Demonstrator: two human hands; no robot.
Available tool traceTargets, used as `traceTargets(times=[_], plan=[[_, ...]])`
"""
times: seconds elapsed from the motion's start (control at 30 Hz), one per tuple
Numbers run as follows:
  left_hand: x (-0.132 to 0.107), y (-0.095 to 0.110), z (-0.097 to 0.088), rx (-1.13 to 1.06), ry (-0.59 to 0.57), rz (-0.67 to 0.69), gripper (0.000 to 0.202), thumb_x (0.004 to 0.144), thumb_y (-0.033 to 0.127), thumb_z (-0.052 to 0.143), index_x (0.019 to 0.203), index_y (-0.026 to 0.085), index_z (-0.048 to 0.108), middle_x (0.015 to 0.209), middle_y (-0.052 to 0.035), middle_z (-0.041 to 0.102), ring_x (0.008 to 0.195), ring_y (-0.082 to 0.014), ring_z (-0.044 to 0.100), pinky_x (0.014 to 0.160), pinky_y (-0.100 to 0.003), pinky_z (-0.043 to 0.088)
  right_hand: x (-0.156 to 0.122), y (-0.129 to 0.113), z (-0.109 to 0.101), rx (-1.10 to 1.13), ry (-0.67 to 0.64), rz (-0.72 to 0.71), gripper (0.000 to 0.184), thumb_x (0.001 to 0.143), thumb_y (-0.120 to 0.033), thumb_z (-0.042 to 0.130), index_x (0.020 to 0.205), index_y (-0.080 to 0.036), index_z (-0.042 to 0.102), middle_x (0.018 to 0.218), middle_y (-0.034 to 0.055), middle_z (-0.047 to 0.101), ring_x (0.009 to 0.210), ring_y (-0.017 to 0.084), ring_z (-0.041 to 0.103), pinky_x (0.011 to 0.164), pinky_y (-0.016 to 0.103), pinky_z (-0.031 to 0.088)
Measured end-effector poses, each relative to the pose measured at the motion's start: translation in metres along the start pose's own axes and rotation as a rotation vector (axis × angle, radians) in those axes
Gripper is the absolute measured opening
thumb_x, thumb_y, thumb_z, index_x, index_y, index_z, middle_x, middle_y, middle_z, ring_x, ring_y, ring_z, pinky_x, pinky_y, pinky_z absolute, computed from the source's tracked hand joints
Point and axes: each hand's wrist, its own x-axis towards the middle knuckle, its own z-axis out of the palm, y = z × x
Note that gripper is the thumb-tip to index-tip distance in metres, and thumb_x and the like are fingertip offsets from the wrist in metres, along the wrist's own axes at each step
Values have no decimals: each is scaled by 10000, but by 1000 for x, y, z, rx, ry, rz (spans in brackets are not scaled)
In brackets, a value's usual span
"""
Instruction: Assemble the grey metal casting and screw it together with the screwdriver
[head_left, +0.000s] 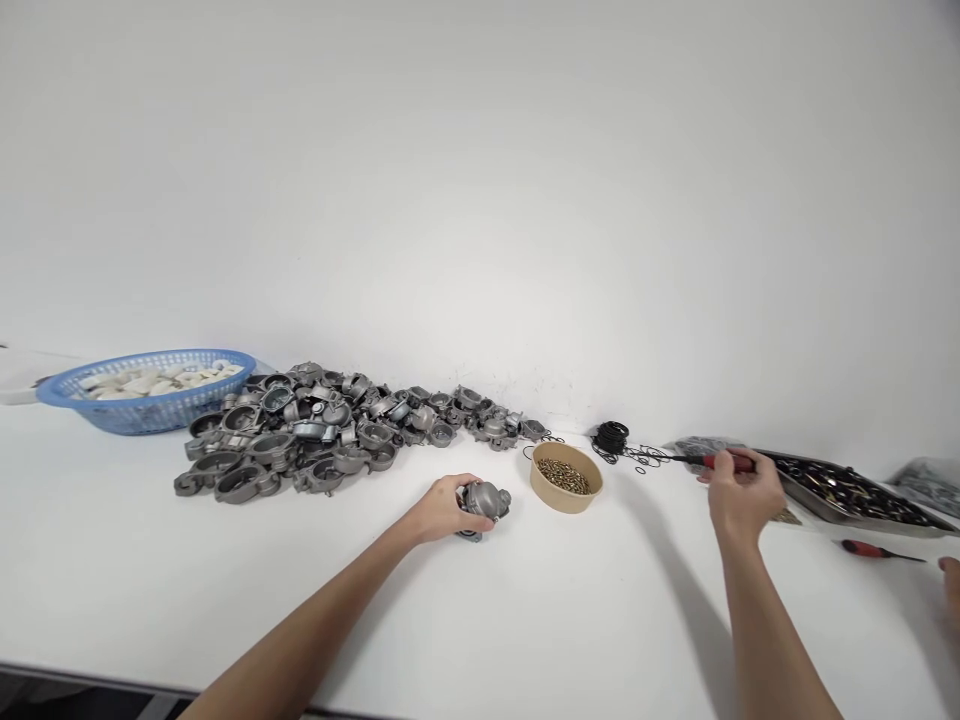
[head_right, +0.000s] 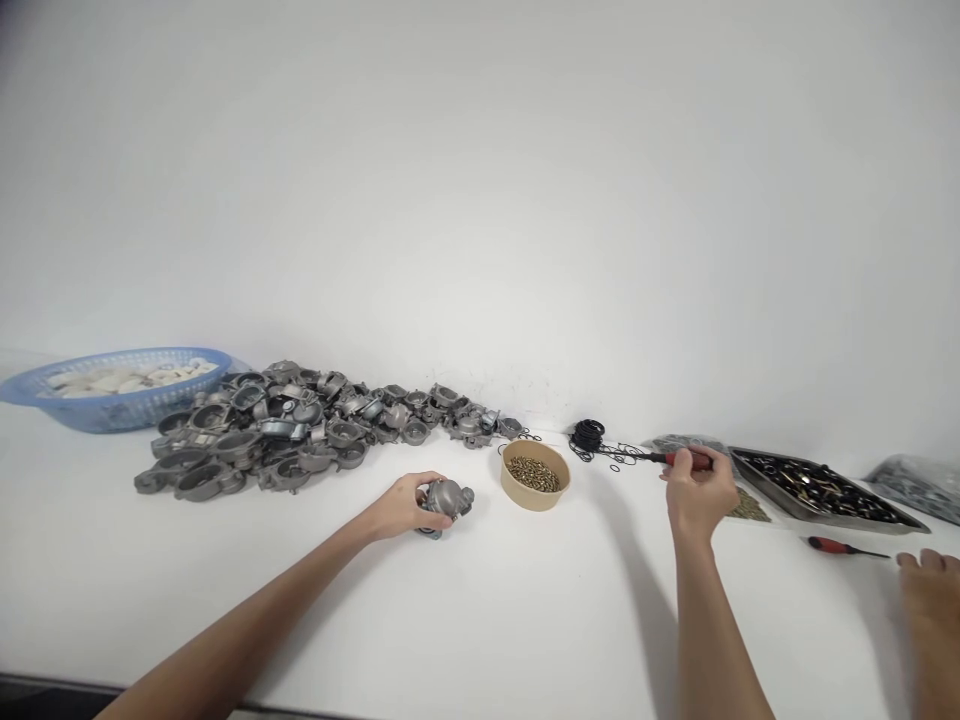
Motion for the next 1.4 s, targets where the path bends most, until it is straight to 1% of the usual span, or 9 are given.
traceTargets(times=[0.07, 0.13, 0.27, 0.37, 0.47, 0.67, 1.07, 1.2, 1.4], plan=[[-1, 1, -1, -3, -27, 4, 610, 577, 363, 869, 1119, 152, 684, 1044, -100, 712, 935, -277, 670, 771, -361, 562, -13, -17, 10, 217, -33, -2, 216, 775, -327, 685, 909, -176, 605, 658, -10, 619, 429, 149, 558, 428, 302, 496], [-2, 2, 0, 25, -38, 9, 610, 589, 375, 860, 1128, 157, 679, 1039, -95, 713, 921, -273, 672, 768, -361, 559, -33, -35, 22, 379, -196, 6, 211, 772, -330, 727, 846, -175, 605, 617, -20, 608, 386, 124, 516, 344, 258, 439], [-4, 3, 1, 234, 22, 58, 649, 584, 441, 855, 1156, 196, 668, 1156, -94, 680, 1020, -309, 641, 832, -376, 533, -89, -68, 46, 457, -696, 74, 198, 829, -344, 724, 865, -185, 612, 646, -6, 639, 415, 135, 565, 367, 272, 497], [-5, 4, 0, 361, 52, 69, 685, 597, 497, 839, 1197, 224, 653, 1233, -89, 650, 1130, -342, 592, 886, -383, 507, -122, -82, 57, 440, -895, 149, 202, 859, -372, 699, 860, -203, 590, 679, 1, 656, 462, 149, 607, 423, 285, 543], [-5, 5, 0, 402, 41, 52, 698, 615, 526, 823, 1222, 237, 637, 1255, -82, 642, 1163, -347, 572, 894, -382, 500, -135, -85, 61, 434, -925, 203, 216, 862, -387, 695, 844, -205, 579, 675, -4, 647, 470, 146, 601, 444, 288, 551], [-6, 6, 0, 407, 40, 45, 697, 623, 534, 814, 1228, 239, 634, 1249, -78, 646, 1160, -345, 575, 877, -373, 503, -129, -78, 60, 412, -859, 220, 219, 857, -385, 697, 821, -204, 579, 669, -10, 632, 451, 138, 588, 432, 270, 514], [-6, 7, 0, 397, 25, 39, 683, 617, 518, 813, 1213, 239, 631, 1212, -72, 649, 1102, -318, 602, 831, -341, 506, -134, -77, 61, 406, -900, 252, 248, 841, -414, 714, 843, -207, 578, 680, -1, 642, 472, 150, 593, 457, 293, 540], [-6, 7, 0, 375, 29, 47, 698, 613, 524, 812, 1218, 227, 630, 1191, -79, 657, 1080, -318, 608, 840, -348, 503, -132, -76, 60, 449, -936, 200, 261, 847, -434, 706, 860, -205, 581, 730, 25, 660, 523, 161, 609, 506, 318, 569], [-7, 7, -1, 343, 40, 80, 675, 600, 512, 828, 1186, 231, 644, 1171, -73, 660, 1077, -325, 604, 848, -353, 493, -126, -78, 55, 487, -1055, 93, 308, 809, -465, 736, 902, -211, 588, 946, 98, 693, 701, 212, 671, 655, 380, 606]])
